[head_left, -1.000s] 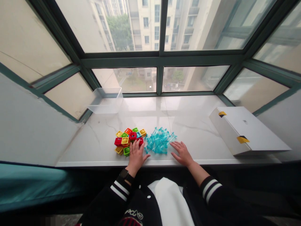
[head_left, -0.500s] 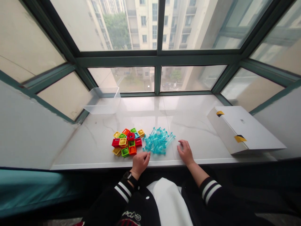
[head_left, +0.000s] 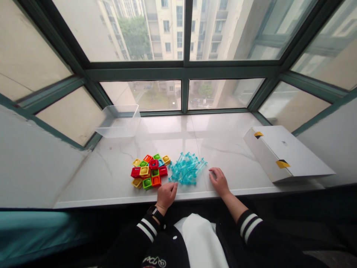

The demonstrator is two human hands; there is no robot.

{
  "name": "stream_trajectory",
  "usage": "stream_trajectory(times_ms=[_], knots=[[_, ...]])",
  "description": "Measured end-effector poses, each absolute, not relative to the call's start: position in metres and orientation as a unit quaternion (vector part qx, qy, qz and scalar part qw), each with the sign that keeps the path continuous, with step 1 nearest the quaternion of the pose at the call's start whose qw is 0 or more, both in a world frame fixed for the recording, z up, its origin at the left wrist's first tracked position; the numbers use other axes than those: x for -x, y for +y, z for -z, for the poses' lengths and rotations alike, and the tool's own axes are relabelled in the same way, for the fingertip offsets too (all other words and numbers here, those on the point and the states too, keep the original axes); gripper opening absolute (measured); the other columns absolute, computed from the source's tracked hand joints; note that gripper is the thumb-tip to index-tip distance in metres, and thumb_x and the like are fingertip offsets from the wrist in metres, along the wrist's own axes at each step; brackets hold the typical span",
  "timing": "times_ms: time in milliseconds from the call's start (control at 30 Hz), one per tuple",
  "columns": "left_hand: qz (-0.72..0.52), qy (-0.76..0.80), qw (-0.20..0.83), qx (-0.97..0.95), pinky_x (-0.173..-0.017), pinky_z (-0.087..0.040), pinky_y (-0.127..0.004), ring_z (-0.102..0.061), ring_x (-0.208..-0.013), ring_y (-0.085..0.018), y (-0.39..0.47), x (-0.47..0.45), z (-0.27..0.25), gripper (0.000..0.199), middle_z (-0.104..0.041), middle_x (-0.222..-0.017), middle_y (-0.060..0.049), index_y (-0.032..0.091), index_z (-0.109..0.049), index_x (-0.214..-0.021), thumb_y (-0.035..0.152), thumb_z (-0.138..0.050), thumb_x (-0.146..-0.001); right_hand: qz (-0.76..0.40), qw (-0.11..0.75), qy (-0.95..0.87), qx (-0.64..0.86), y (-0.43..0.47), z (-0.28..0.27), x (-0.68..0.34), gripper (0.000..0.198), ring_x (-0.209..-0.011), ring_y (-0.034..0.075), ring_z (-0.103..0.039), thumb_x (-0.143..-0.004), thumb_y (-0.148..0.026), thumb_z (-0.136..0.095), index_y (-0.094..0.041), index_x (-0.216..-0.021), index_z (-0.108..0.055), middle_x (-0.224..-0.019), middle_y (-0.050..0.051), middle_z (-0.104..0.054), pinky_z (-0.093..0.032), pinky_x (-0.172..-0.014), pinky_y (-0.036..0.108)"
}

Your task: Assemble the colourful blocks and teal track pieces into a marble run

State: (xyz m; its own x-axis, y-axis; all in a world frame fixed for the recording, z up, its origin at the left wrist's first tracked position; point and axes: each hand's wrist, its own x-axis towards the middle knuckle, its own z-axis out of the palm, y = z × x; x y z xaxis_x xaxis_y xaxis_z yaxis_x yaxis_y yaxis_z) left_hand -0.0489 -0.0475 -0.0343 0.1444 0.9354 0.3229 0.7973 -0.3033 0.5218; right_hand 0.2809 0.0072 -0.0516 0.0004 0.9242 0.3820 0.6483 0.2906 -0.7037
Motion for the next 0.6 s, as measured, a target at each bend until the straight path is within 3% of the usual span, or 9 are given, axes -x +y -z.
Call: stream_trajectory(times_ms=[267,467,600], knots=[[-0.298,0.581,0.124,-0.747,-0.06,-0.029,-0.031,-0.051,-0.059,-0.015,-0.047,0.048,0.033,0.05,-0.058,-0.06,-0.002,0.021,-0.054,-0.062,0.038,-0.043,-0.108,-0.212,0.455,-0.627,0.595,0.007,0.055,-0.28,0.026,-0.109,0.03,-0.068,-0.095,-0.033,-0.057,-0.022,-0.117,-0.064,-0.114,0.013,-0.069,-0.057,-0.101,0.055],[-0.295,0.58,0.13,-0.748,-0.06,-0.029,-0.03,-0.051,-0.059,-0.016,-0.046,0.047,0.033,0.048,-0.058,-0.06,-0.002,0.021,-0.055,-0.062,0.037,-0.045,-0.106,-0.255,0.486,-0.575,0.606,0.022,0.035,-0.268,0.028,-0.103,0.029,-0.071,-0.095,-0.037,-0.058,-0.02,-0.115,-0.066,-0.118,0.015,-0.069,-0.064,-0.088,0.049],[-0.292,0.579,0.131,-0.75,-0.06,-0.027,-0.031,-0.05,-0.058,-0.016,-0.046,0.047,0.033,0.048,-0.058,-0.06,-0.002,0.021,-0.055,-0.061,0.037,-0.046,-0.106,-0.214,0.434,-0.679,0.551,0.048,0.01,-0.255,0.032,-0.119,0.03,-0.066,-0.096,-0.028,-0.056,-0.023,-0.126,-0.065,-0.125,0.013,-0.069,-0.058,-0.102,0.053]])
